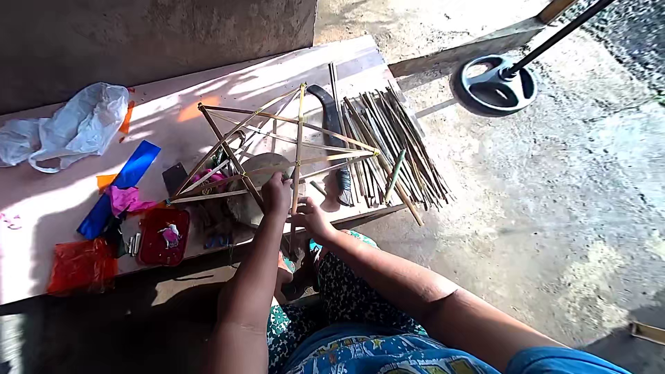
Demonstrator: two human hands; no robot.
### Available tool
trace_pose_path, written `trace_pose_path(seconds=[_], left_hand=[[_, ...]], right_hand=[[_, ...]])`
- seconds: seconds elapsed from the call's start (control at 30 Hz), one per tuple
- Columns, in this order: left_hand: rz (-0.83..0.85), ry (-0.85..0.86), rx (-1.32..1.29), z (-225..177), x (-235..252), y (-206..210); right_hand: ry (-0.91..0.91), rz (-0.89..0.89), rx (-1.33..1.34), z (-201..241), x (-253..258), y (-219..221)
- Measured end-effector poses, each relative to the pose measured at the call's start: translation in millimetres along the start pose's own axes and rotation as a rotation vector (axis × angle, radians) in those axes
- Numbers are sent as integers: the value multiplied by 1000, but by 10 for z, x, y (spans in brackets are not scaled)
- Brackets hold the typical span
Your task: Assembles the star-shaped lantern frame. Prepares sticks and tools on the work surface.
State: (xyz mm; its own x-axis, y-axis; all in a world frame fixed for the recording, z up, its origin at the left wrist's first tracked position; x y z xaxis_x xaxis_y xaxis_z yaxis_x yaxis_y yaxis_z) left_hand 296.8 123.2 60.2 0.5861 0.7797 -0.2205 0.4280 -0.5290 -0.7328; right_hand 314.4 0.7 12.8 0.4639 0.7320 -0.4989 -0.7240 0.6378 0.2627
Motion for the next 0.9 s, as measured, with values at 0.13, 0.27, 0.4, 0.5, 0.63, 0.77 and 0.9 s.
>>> trace_pose_path(seconds=[0.13, 0.27, 0.4, 0.5, 0.63, 0.77, 0.9], left_hand=[[42, -30, -16, 105, 99, 175], [33, -15, -10, 135, 196, 241], [-51, 12, -39, 149, 231, 256], [-108, 77, -63, 147, 246, 263], [-143, 147, -2, 143, 223, 272], [-152, 186, 14, 155, 234, 286], [-160, 215, 4, 176, 230, 307]], right_hand=[[-30, 39, -64, -66, 62, -16], [-26, 54, -143, -62, 70, -22], [-6, 83, -149, -55, 78, -26], [3, 95, -157, -44, 92, -37], [14, 103, -186, -59, 92, -40], [36, 108, -188, -86, 106, -42], [54, 103, -220, -73, 105, -48]])
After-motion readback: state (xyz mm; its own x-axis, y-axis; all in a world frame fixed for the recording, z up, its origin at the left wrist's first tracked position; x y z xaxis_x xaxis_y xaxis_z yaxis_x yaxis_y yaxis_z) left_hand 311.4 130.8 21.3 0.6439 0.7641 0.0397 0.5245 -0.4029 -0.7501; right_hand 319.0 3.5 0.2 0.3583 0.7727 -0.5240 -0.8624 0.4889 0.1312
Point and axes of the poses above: each hand's wrist, its own x-axis towards the middle knuckle, its own y-axis out of the palm, z = x × y, the point moved 6 cm from there along x, towards the middle knuckle
